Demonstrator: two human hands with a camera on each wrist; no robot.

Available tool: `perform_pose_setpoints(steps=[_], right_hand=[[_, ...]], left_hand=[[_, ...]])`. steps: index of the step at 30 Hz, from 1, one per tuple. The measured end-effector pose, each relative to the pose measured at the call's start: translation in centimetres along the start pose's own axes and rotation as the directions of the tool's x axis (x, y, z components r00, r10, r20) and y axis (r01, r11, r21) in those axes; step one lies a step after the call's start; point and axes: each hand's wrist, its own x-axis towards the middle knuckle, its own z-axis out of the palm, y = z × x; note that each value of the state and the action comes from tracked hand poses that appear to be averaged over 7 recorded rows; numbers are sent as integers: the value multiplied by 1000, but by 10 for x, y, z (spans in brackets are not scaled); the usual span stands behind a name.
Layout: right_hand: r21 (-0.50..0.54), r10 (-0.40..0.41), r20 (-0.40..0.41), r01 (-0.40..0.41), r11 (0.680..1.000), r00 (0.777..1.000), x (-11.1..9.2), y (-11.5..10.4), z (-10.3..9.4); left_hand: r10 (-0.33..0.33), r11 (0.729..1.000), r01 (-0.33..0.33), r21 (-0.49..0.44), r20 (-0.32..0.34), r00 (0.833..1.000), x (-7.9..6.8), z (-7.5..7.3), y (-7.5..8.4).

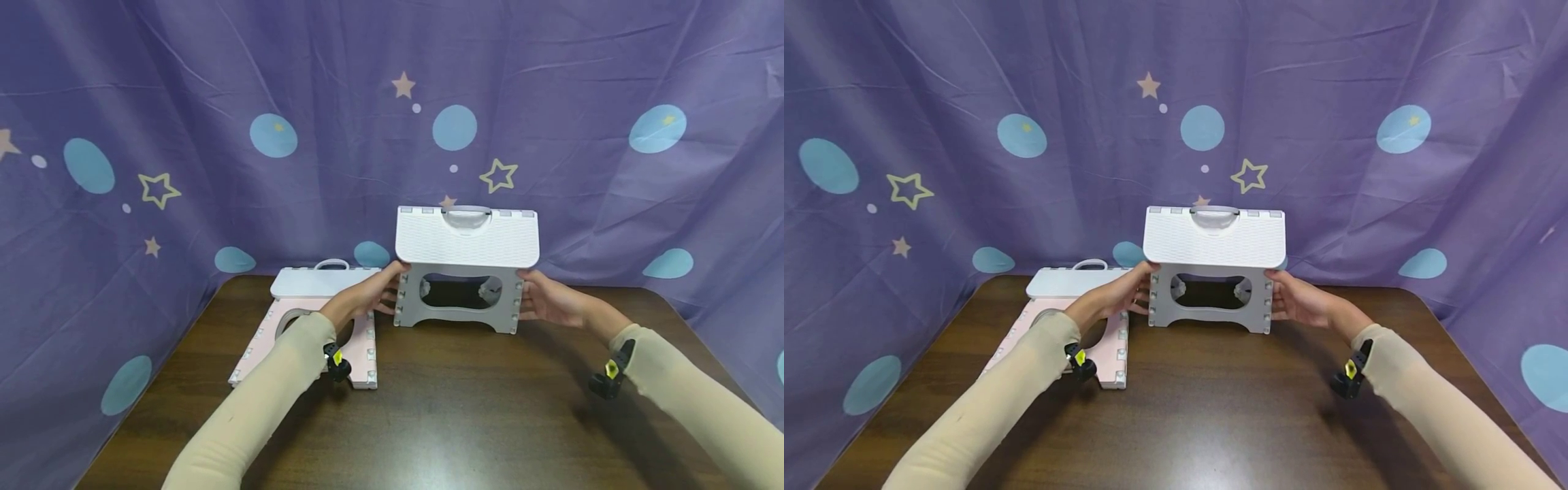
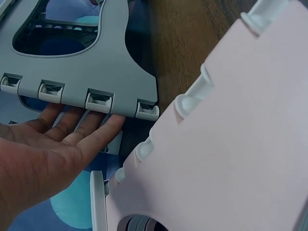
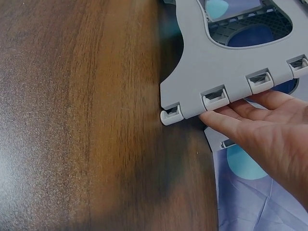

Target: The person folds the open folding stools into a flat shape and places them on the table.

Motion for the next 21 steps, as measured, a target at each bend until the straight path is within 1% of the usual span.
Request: perform_pose_setpoints(steps=[6, 11, 17, 21], right_hand=[[-2, 5, 17, -4, 1000, 1000, 0, 1, -1], [1, 14, 14, -14, 1000, 1000, 1, 1, -2], [-33, 23, -30, -24, 999, 999, -1, -1, -1], [-48, 19, -47, -22, 999, 999, 0, -2, -1]], left_hand=[[-2, 1000, 2, 13, 17, 1000, -1, -2, 0], [3, 1000, -4, 15, 27, 1000, -1, -2, 1], [-5, 1000, 5, 11, 28, 1000, -1, -2, 1], [4, 1000, -4, 12, 31, 1000, -1, -3, 1]])
